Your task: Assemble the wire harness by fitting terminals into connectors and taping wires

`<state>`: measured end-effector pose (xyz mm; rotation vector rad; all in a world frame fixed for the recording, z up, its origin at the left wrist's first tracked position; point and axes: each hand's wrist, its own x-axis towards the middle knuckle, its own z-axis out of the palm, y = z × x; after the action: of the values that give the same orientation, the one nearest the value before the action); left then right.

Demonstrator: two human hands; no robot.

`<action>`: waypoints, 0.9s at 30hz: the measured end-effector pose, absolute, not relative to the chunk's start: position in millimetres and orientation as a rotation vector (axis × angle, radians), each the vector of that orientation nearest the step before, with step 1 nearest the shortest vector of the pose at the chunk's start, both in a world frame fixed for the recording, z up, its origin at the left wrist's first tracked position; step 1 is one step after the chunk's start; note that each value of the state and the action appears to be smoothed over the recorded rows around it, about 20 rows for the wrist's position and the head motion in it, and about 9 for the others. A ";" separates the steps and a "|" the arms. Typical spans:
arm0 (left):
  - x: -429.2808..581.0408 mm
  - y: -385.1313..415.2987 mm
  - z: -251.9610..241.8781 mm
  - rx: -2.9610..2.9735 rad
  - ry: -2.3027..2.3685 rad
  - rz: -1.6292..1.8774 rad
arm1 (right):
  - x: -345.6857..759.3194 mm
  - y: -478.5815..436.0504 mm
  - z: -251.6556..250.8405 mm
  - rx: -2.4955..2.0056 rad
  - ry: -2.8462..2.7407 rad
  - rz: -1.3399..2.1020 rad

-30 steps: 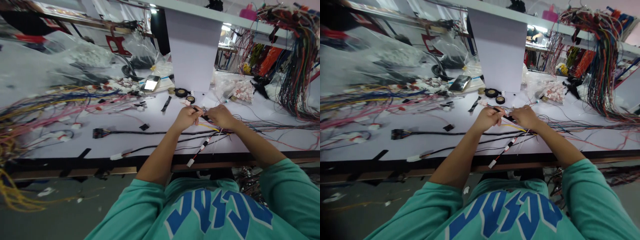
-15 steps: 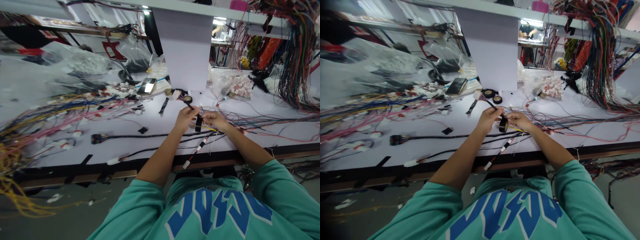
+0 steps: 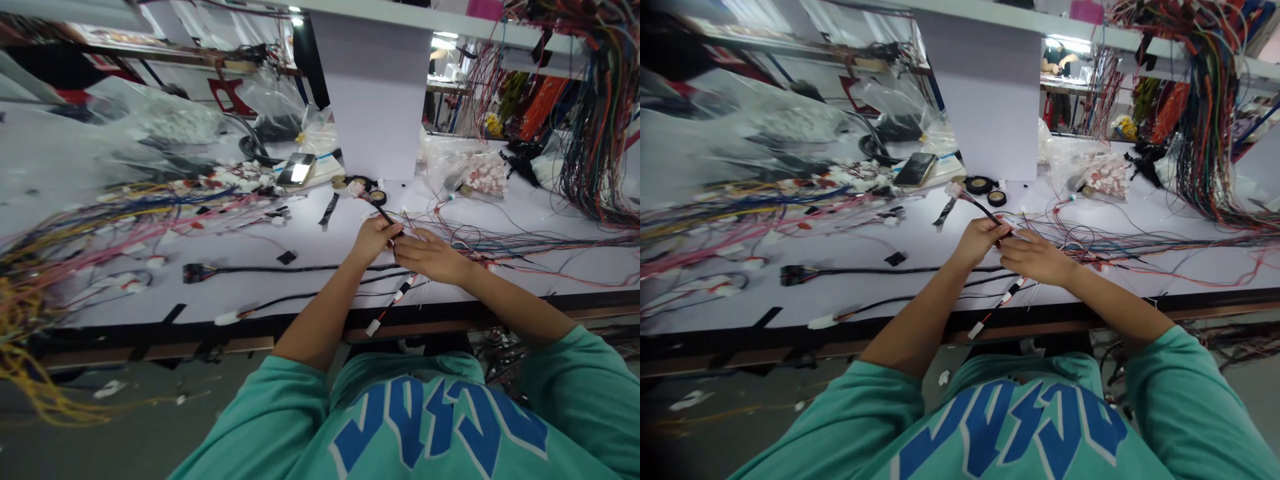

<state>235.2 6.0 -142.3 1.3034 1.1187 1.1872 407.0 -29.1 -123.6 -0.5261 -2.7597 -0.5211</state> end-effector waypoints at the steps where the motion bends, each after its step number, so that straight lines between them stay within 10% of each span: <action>1: 235.0 5.4 -141.4 1.304 1.110 1.184 | 406.4 -34.7 -119.6 -0.464 -2.821 -0.629; 9: 231.1 -2.8 -125.7 1.676 1.110 1.069 | 421.5 -12.7 -109.4 -1.249 -2.721 -0.257; 19: 244.1 1.0 -145.4 1.528 0.973 1.304 | 427.0 28.2 -155.4 -1.120 -2.300 0.741; 27: 251.7 1.4 -149.8 1.150 0.952 1.272 | 430.0 -22.4 -135.4 -0.468 -2.664 -0.460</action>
<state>251.7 1.4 -149.8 1.1500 0.9519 1.2724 430.0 -22.4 -135.4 -0.4681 -2.6636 -0.4603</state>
